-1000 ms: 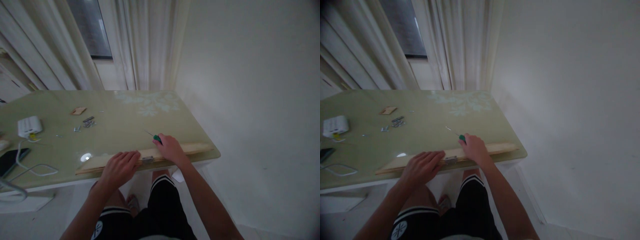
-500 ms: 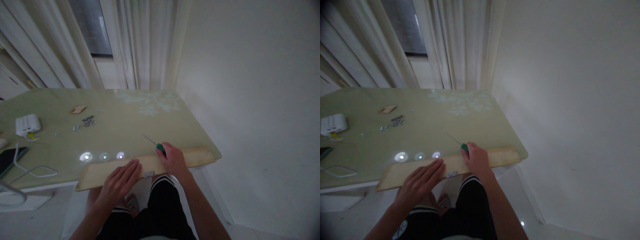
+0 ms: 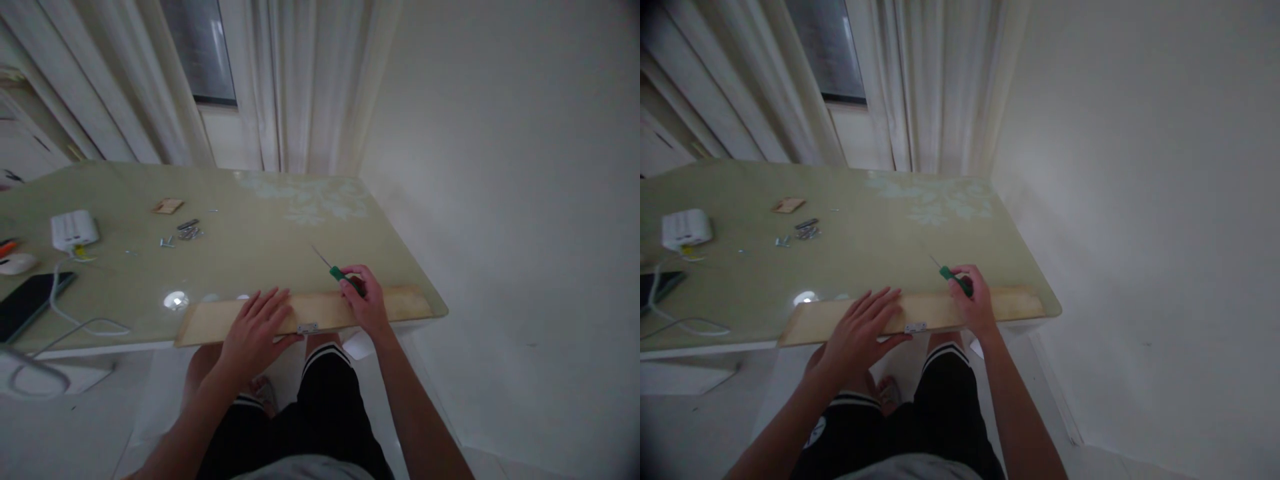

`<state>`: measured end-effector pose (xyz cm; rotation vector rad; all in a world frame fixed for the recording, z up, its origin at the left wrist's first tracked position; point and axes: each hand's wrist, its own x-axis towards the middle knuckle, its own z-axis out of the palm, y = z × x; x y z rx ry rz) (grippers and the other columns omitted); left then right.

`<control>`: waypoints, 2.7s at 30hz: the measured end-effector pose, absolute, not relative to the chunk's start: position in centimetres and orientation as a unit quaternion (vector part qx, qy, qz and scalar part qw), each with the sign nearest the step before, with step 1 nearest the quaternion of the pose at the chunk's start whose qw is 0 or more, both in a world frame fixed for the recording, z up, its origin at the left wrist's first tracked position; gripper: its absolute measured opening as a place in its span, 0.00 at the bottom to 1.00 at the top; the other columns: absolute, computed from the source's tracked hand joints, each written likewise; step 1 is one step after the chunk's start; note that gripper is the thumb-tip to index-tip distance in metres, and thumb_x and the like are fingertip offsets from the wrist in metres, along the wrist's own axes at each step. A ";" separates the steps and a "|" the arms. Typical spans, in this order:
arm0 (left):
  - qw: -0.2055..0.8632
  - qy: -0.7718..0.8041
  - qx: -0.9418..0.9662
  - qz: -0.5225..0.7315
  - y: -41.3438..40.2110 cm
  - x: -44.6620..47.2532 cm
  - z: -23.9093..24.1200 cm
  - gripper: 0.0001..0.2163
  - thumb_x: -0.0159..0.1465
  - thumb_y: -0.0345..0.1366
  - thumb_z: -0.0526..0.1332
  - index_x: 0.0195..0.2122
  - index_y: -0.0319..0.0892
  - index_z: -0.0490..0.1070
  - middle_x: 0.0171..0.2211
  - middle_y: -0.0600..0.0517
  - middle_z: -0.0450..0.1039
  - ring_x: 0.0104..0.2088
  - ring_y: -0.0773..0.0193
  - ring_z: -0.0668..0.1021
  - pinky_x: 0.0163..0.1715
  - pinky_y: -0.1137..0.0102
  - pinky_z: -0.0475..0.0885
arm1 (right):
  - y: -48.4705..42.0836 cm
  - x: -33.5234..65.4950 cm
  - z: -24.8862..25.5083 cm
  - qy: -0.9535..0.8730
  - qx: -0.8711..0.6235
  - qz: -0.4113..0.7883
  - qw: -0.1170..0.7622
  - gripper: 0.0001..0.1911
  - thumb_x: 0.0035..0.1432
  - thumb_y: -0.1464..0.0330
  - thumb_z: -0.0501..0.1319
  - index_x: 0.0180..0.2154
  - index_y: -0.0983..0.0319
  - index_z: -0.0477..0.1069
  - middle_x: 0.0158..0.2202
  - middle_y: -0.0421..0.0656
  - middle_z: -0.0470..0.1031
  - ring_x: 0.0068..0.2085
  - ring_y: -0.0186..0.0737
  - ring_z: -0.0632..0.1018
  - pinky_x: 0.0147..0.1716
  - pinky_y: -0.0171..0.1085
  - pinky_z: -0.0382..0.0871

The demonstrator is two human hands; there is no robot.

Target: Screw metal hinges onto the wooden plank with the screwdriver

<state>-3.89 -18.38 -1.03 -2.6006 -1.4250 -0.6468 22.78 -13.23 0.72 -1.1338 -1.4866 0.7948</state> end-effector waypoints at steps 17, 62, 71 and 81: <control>-0.025 -0.471 -0.852 -0.229 -18.3 -4.2 -0.7 0.22 0.66 0.49 0.67 0.60 0.52 0.77 0.68 0.45 0.68 0.65 0.46 0.74 0.66 0.46 0.68 | -16.6 18.3 7.0 -0.679 -0.388 0.092 0.616 0.14 0.61 0.68 0.69 0.49 0.57 0.72 0.33 0.38 0.78 0.27 0.31 0.77 0.29 0.31 0.75; -0.028 -0.470 -0.855 -0.219 -18.2 -4.2 -0.6 0.22 0.66 0.50 0.66 0.60 0.53 0.76 0.68 0.48 0.67 0.66 0.45 0.73 0.66 0.45 0.68 | -15.5 18.0 7.1 -0.708 -0.357 -0.022 0.609 0.10 0.60 0.70 0.66 0.44 0.58 0.72 0.33 0.38 0.78 0.29 0.33 0.79 0.29 0.31 0.76; -0.030 -0.468 -0.854 -0.224 -18.2 -4.3 -0.7 0.23 0.65 0.50 0.67 0.60 0.52 0.76 0.68 0.47 0.68 0.65 0.45 0.74 0.66 0.44 0.68 | -15.4 17.6 7.2 -0.742 -0.348 0.038 0.573 0.12 0.62 0.71 0.65 0.48 0.58 0.72 0.35 0.39 0.79 0.30 0.31 0.78 0.33 0.31 0.75; -0.019 -0.459 -0.857 -0.232 -18.2 -4.1 -0.6 0.23 0.64 0.47 0.68 0.61 0.51 0.76 0.65 0.47 0.72 0.64 0.44 0.75 0.66 0.45 0.68 | -14.7 18.2 12.8 -0.924 -0.268 0.083 0.259 0.13 0.72 0.60 0.56 0.48 0.61 0.71 0.35 0.45 0.82 0.36 0.39 0.81 0.36 0.35 0.70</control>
